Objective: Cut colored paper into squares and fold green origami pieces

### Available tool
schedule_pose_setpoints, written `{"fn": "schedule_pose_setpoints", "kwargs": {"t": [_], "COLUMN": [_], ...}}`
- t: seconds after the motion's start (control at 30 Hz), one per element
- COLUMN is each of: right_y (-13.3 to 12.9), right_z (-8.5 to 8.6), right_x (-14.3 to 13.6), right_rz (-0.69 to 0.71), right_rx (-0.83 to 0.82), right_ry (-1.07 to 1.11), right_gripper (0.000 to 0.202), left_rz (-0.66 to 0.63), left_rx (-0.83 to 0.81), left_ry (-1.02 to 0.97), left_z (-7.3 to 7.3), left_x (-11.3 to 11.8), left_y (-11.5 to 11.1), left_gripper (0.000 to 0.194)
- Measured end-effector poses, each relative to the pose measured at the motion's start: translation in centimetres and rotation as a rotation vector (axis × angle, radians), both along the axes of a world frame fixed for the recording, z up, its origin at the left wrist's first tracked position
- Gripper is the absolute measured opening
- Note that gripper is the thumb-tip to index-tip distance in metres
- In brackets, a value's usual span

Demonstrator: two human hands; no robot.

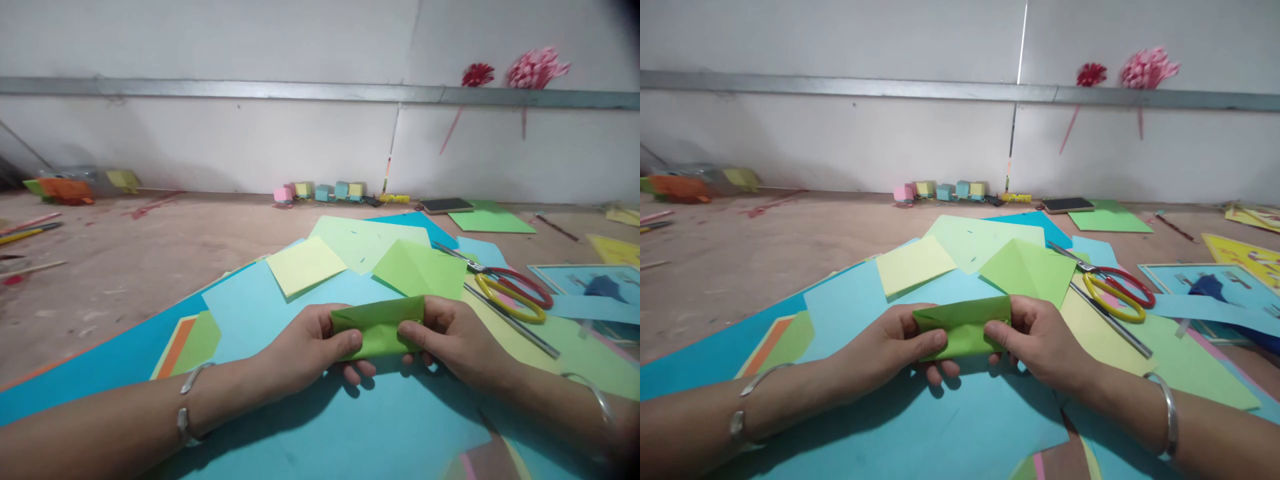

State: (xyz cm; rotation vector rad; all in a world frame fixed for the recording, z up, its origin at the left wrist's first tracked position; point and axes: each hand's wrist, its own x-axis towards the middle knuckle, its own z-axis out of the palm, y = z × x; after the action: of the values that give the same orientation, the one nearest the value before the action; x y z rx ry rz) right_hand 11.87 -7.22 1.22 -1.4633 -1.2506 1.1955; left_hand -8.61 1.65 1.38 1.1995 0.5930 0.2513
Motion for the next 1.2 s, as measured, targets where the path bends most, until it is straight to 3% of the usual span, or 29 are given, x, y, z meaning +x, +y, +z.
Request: {"fn": "schedule_pose_setpoints", "kwargs": {"t": [0.13,0.3,0.53,0.7,1.0,1.2], "right_y": [0.1,0.1,0.0,0.0,0.6,0.9], "right_z": [0.2,0.2,0.4,0.7,-1.1,-1.6], "right_x": [-0.1,-0.2,-0.1,0.1,0.4,0.9], "right_rz": [-0.014,0.020,-0.049,-0.047,-0.051,-0.097], "right_rx": [-0.018,-0.019,0.057,0.057,0.011,0.063], "right_ry": [0.061,0.160,0.109,0.078,0.407,0.521], "right_gripper": [0.033,0.032,0.024,0.031,0.031,0.030], "left_rz": [0.043,-0.019,-0.013,0.026,0.101,0.225], "left_rx": [0.005,0.014,0.023,0.015,0.191,0.182], "left_ry": [-0.059,-0.045,-0.043,-0.055,-0.051,-0.030], "left_z": [-0.3,-0.4,0.1,0.1,0.1,0.4], "left_x": [0.0,-0.1,0.0,0.0,0.3,1.4], "left_y": [0.1,0.1,0.1,0.1,1.3,0.6], "left_gripper": [0.051,0.050,0.038,0.027,0.030,0.031]}}
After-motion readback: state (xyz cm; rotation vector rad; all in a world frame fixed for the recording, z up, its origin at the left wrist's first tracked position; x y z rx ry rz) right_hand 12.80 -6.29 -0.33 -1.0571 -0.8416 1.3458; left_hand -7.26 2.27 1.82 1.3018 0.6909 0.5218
